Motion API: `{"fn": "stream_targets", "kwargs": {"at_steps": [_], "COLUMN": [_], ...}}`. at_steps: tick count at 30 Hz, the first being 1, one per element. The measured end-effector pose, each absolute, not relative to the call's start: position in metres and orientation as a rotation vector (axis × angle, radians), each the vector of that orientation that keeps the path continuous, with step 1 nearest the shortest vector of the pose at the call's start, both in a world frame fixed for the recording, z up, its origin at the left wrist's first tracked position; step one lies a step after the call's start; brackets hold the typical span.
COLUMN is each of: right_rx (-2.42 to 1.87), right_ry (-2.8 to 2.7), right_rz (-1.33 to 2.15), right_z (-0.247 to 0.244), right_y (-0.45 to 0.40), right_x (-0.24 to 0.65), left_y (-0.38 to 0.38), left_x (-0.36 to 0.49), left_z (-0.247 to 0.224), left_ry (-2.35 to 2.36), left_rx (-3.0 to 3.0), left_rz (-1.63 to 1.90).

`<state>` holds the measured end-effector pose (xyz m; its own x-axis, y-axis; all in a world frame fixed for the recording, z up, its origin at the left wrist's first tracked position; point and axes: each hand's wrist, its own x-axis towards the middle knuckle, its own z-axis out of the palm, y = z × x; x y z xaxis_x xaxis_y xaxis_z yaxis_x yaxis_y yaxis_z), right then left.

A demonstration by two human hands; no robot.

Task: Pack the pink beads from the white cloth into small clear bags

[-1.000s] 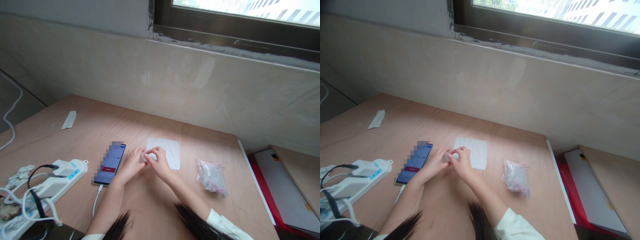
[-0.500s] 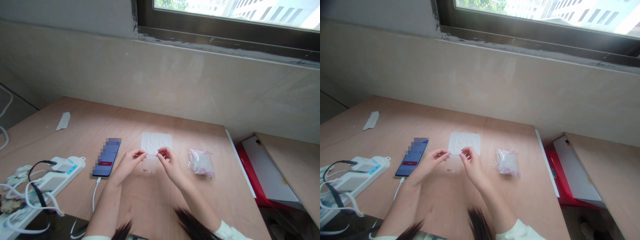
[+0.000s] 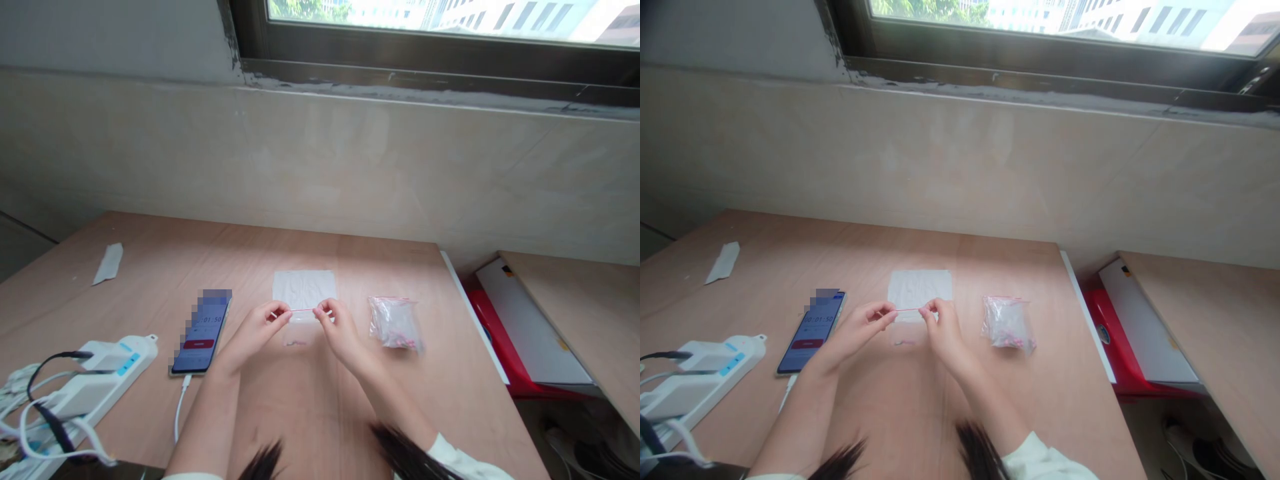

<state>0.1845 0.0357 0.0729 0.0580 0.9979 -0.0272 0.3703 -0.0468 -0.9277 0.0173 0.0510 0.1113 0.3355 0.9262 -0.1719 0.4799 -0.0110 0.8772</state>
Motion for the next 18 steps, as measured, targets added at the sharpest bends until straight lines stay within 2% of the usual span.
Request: {"fn": "stream_targets", "kwargs": {"at_steps": [5,10,14,18], "right_rx": [-1.421,-1.397,-1.234,-1.251], "right_ry": [-1.365,-1.307,-1.200,-1.138], "right_rz": [1.183,1.183,1.397,1.387], "right_z": [0.070,0.079,0.085,0.085], "right_y": [0.036,0.032,0.030,0.035], "right_x": [0.185,0.180,0.176,0.178], "left_y": [0.049,0.043,0.041,0.043], "left_x": [0.022,0.025,0.026,0.025], "left_z": [0.107,0.105,0.106,0.107], "left_ry": [1.299,1.246,1.282,1.254], "left_rx": [1.679,1.715,1.731,1.741], "left_rz": [0.624,0.615,0.622,0.573]}}
